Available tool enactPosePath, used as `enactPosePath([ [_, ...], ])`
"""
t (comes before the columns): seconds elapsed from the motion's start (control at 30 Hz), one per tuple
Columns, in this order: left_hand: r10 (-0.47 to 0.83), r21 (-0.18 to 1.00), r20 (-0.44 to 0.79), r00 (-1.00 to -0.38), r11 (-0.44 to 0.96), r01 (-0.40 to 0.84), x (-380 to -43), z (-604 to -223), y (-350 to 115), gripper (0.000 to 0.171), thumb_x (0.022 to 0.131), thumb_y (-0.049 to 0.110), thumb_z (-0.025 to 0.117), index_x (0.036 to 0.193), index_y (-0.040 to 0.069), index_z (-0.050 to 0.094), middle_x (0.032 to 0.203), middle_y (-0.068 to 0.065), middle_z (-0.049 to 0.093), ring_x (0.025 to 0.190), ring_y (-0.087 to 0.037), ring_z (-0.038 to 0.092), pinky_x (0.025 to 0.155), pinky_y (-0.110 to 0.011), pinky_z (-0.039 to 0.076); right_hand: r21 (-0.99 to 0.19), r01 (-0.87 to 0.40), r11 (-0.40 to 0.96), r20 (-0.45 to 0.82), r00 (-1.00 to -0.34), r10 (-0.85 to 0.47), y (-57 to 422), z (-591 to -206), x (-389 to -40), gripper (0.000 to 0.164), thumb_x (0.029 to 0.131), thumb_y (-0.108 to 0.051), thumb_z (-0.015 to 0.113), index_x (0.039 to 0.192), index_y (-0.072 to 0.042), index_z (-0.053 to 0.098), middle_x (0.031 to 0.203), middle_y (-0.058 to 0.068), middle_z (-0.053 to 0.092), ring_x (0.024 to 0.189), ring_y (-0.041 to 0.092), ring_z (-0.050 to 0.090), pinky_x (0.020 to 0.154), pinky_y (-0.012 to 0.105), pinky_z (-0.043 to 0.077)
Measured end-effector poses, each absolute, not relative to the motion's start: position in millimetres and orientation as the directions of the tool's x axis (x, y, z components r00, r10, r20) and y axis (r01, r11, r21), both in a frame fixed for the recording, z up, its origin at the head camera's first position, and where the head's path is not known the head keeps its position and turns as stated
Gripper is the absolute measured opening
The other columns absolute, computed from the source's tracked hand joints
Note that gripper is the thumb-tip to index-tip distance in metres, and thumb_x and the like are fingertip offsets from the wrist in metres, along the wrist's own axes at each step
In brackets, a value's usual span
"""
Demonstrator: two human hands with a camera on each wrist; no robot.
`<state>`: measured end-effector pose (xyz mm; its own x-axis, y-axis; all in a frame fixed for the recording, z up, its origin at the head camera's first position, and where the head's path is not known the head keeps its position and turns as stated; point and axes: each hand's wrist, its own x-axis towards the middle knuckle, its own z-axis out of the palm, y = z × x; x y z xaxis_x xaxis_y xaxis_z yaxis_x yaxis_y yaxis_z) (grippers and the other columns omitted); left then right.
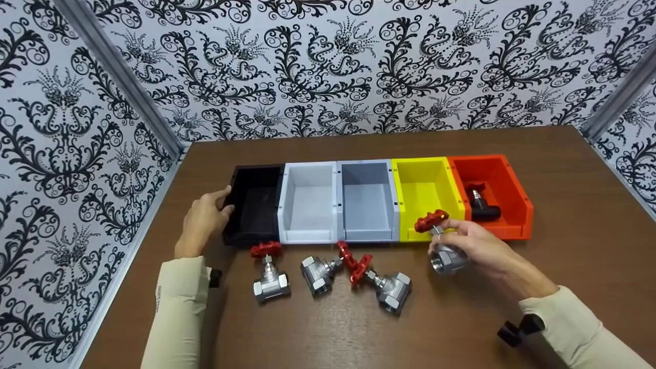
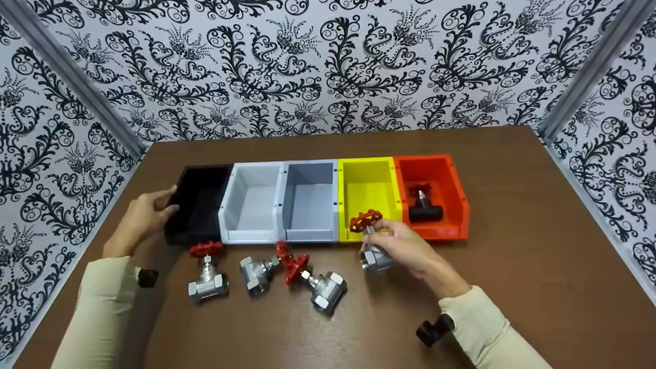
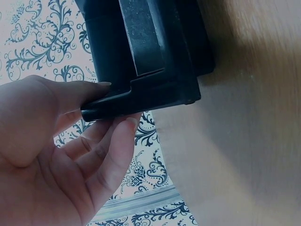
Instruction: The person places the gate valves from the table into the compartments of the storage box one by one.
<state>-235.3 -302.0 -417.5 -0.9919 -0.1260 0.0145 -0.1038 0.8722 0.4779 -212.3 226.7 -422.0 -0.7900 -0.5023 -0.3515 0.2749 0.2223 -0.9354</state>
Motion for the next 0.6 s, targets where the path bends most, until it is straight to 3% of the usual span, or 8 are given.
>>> enactPosePath([
  [0.27, -0.118, 0.481, 0.022, -0.993, 0.872, -0.093, -236.2, -418.0, -303.0, 0.053, 0.096, 0.016, 0.061, 0.147, 0.015, 0.048, 0.129, -0.032, 0.058, 0.081, -0.035, 0.055, 0.071, -0.054, 0.045, -0.935, 0.288, 0.209, -0.354, -0.804, -0.478, 226.0, -419.2, -217.1, 0.054, 0.099, -0.029, 0.059, 0.136, 0.005, 0.038, 0.101, 0.004, 0.071, 0.084, 0.016, 0.066, 0.08, 0.027, 0.054],
  [0.33, -0.118, 0.484, 0.025, -0.993, 0.87, -0.091, -236.1, -418.1, -303.0, 0.053, 0.096, 0.017, 0.061, 0.147, 0.015, 0.049, 0.119, -0.033, 0.063, 0.079, -0.034, 0.054, 0.07, -0.052, 0.045, -0.934, 0.299, 0.197, -0.357, -0.804, -0.475, 225.3, -418.0, -217.9, 0.055, 0.099, -0.03, 0.059, 0.137, 0.005, 0.038, 0.101, 0.004, 0.071, 0.084, 0.016, 0.066, 0.08, 0.027, 0.054],
  [0.5, -0.119, 0.49, 0.032, -0.992, 0.867, -0.088, -235.5, -418.1, -302.9, 0.053, 0.095, 0.017, 0.062, 0.147, 0.015, 0.049, 0.104, -0.032, 0.065, 0.079, -0.034, 0.053, 0.07, -0.052, 0.045, -0.939, 0.305, 0.157, -0.343, -0.81, -0.476, 222.8, -415.9, -220.0, 0.044, 0.1, -0.027, 0.059, 0.131, 0.001, 0.045, 0.1, 0.002, 0.072, 0.084, 0.016, 0.067, 0.081, 0.027, 0.054],
  [0.6, -0.125, 0.491, 0.028, -0.992, 0.866, -0.096, -235.4, -418.0, -302.6, 0.053, 0.095, 0.017, 0.061, 0.147, 0.016, 0.05, 0.124, -0.032, 0.061, 0.084, -0.036, 0.056, 0.074, -0.055, 0.046, -0.943, 0.309, 0.121, -0.328, -0.818, -0.472, 220.8, -414.9, -222.3, 0.036, 0.1, -0.026, 0.058, 0.126, -0.003, 0.049, 0.1, 0.001, 0.073, 0.086, 0.015, 0.067, 0.081, 0.026, 0.055],
])
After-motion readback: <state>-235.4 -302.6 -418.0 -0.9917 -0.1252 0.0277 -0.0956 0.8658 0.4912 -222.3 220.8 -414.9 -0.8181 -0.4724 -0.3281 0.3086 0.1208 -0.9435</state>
